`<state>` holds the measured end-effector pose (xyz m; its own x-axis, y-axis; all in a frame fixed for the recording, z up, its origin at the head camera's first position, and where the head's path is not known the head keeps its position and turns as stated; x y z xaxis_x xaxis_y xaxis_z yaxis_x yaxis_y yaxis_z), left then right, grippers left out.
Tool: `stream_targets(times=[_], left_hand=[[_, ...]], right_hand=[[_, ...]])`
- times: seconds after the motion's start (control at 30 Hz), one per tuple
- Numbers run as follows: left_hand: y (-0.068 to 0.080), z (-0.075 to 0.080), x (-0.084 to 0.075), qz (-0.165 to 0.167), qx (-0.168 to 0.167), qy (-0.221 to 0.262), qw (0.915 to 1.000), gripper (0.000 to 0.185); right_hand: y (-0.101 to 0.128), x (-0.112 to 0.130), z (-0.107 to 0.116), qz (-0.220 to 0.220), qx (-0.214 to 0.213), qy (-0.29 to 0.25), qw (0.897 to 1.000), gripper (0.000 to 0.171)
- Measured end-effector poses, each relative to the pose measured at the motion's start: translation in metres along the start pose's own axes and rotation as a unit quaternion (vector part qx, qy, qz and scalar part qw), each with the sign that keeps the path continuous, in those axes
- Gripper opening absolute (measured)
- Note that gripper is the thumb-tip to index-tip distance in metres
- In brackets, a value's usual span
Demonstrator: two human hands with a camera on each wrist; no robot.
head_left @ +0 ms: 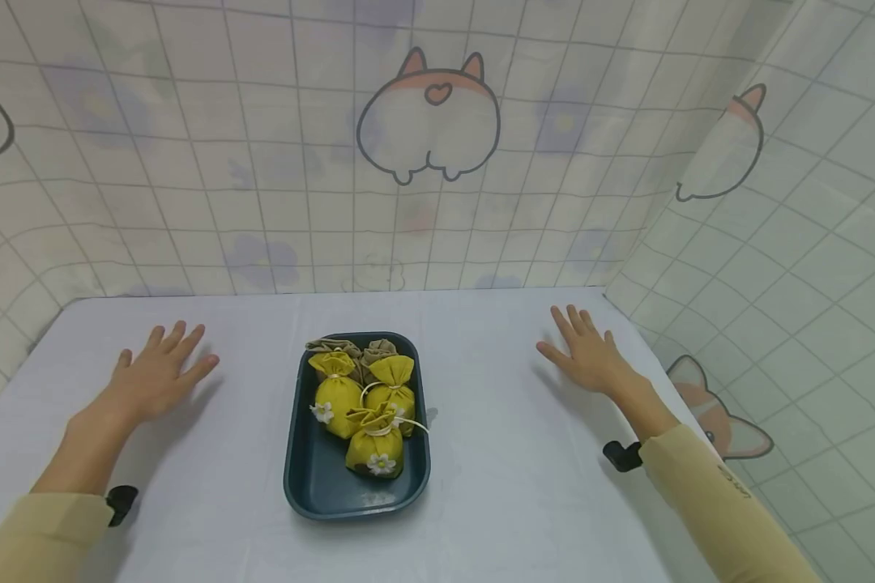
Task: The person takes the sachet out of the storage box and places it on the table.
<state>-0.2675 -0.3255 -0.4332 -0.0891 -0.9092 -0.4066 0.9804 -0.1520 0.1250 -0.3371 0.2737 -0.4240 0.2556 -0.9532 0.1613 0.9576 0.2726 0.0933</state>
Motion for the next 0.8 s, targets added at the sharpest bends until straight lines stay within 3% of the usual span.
stream_targets(times=[0.53,0.8], left_hand=[[-0.003,-0.006,-0.021,-0.001,-0.009,0.022,0.9997,0.080],[-0.004,-0.006,-0.039,-0.028,-0.037,0.047,0.9978,0.076]], right_hand=[[0.007,0.030,0.012,0.046,-0.057,-0.077,0.994,0.076],[0.013,0.057,0.018,0.084,-0.068,-0.094,0.990,0.072]])
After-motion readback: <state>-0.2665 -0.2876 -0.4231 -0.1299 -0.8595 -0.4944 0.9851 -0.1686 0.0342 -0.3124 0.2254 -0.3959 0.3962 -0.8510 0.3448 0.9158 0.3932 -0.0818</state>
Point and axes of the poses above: each hand's wrist, its own y-axis away from the middle knuckle, its own z-axis out of the back of the hand, x = y × z, the point moved 8 cm from there along -y, towards the middle knuckle, and after that the axes turned 5 degrees about y, right-handed, at the moved point
